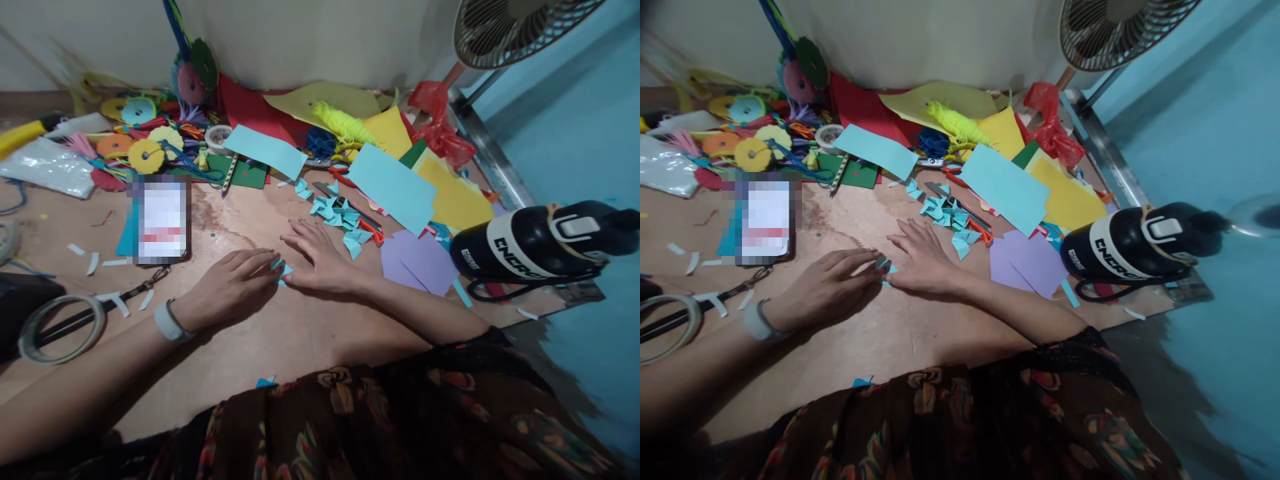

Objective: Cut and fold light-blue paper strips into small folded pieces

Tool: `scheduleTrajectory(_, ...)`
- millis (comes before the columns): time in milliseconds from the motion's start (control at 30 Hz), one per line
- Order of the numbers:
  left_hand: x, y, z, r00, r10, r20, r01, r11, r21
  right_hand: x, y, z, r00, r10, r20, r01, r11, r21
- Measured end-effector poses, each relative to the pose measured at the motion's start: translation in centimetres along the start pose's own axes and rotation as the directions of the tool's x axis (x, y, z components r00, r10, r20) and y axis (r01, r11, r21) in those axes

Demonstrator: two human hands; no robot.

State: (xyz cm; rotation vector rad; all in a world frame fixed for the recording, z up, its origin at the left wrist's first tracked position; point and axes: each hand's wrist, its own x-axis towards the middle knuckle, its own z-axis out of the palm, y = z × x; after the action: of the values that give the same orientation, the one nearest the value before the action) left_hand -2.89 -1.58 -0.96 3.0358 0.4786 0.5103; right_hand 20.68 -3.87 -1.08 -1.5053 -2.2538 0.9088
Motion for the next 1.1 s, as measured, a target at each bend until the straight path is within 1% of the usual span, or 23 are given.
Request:
scheduleTrajectory(100, 0.0, -0.1, 0.1, 1.0, 0.003, 0.03, -0.002, 1.0, -0.029, -0.4, 0.1, 0.6, 0.997, -0.079, -0.021, 0.077, 0.996, -0.049)
scheduleTrajectory(167, 0.1, -0.1, 0.2, 1.0, -0.01, 0.025, 0.01, 1.0, -0.007, -0.4, 0.7, 0.8, 0.993, -0.107, -0.041, 0.104, 0.992, -0.076)
scheduleTrajectory(300, 0.2, 0.2, 0.0, 0.998, -0.063, -0.028, 0.065, 0.996, 0.063, 0.3, 2.8, 0.5, 0.987, -0.081, -0.136, 0.067, 0.992, -0.105)
scheduleTrajectory(367, 0.3, 0.5, -0.1, 0.997, -0.065, -0.031, 0.067, 0.994, 0.088, 0.7, 3.6, 0.1, 0.976, -0.059, -0.21, 0.042, 0.995, -0.086)
scheduleTrajectory(433, 0.3, 0.8, -0.2, 0.998, -0.062, -0.031, 0.065, 0.992, 0.11, 0.9, 3.9, -0.2, 0.959, -0.045, -0.28, 0.033, 0.998, -0.049)
scheduleTrajectory(533, 0.2, 1.1, 0.0, 0.997, -0.077, -0.032, 0.08, 0.99, 0.115, 0.7, 3.0, -0.5, 0.942, -0.036, -0.333, 0.061, 0.996, 0.064)
scheduleTrajectory(600, 0.1, 1.2, 0.2, 0.995, -0.094, -0.029, 0.096, 0.991, 0.091, 0.3, 2.0, -0.4, 0.951, -0.005, -0.311, 0.083, 0.968, 0.237)
scheduleTrajectory(667, 0.1, 1.2, 0.3, 0.994, -0.102, -0.024, 0.104, 0.993, 0.062, -0.2, 1.1, -0.3, 0.967, 0.061, -0.246, 0.06, 0.888, 0.456)
scheduleTrajectory(733, 0.1, 1.2, 0.4, 0.994, -0.103, -0.035, 0.104, 0.993, 0.047, -0.5, 0.6, -0.2, 0.979, 0.102, -0.175, 0.017, 0.818, 0.574)
scheduleTrajectory(767, 0.1, 1.3, 0.5, 0.994, -0.104, -0.043, 0.106, 0.993, 0.045, -0.6, 0.5, -0.2, 0.983, 0.109, -0.151, -0.001, 0.812, 0.584)
scheduleTrajectory(900, 0.3, 1.4, 0.7, 0.992, -0.114, -0.058, 0.117, 0.991, 0.058, -0.7, 0.6, -0.3, 0.987, 0.102, -0.122, -0.03, 0.874, 0.485)
scheduleTrajectory(1000, 0.3, 1.4, 0.7, 0.992, -0.119, -0.047, 0.122, 0.991, 0.06, -0.6, 0.6, -0.4, 0.992, 0.089, -0.089, -0.035, 0.871, 0.489)
scheduleTrajectory(1100, 0.3, 1.5, 0.7, 0.992, -0.123, -0.042, 0.125, 0.991, 0.05, -0.6, 0.4, -0.4, 0.993, 0.091, -0.081, -0.04, 0.873, 0.487)
